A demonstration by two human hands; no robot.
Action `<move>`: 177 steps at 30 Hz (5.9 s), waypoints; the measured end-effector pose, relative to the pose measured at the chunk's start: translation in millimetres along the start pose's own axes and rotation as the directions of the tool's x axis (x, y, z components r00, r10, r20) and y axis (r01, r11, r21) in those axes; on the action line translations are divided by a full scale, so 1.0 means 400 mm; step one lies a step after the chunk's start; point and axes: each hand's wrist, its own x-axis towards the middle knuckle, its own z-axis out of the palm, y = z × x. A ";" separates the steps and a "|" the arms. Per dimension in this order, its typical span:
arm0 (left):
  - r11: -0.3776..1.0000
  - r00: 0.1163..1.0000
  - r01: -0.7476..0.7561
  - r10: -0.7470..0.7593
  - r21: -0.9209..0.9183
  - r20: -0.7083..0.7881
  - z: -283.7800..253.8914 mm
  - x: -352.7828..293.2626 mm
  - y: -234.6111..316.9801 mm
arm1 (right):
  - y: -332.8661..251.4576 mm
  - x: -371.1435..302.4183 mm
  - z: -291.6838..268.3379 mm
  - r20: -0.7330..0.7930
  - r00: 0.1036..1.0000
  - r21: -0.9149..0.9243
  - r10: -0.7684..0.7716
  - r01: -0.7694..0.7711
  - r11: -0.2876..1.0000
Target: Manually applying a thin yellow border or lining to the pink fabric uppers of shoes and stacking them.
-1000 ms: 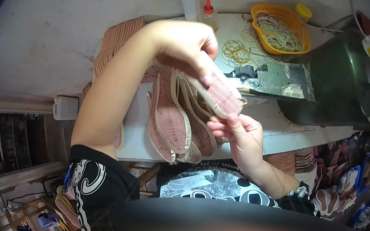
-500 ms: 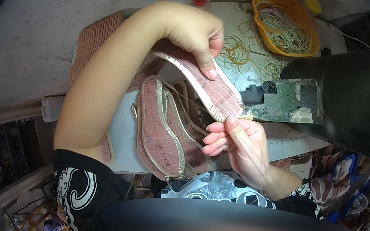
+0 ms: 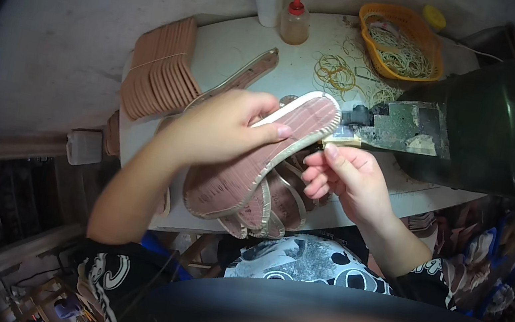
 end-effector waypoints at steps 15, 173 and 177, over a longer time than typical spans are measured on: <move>0.596 0.481 -0.210 0.753 0.775 -0.449 0.305 -0.289 0.018 | 0.051 -0.187 0.056 0.278 0.736 -0.229 -0.617 0.675 0.701; 0.835 0.915 0.353 -0.402 -0.421 -0.029 0.159 -0.002 0.074 | 0.039 -0.056 -0.072 0.103 0.980 -0.159 -0.170 0.185 0.970; 0.883 0.940 0.297 -0.337 -0.363 -0.053 0.160 -0.008 0.077 | 0.026 -0.021 -0.099 0.112 0.976 -0.182 -0.187 0.206 0.962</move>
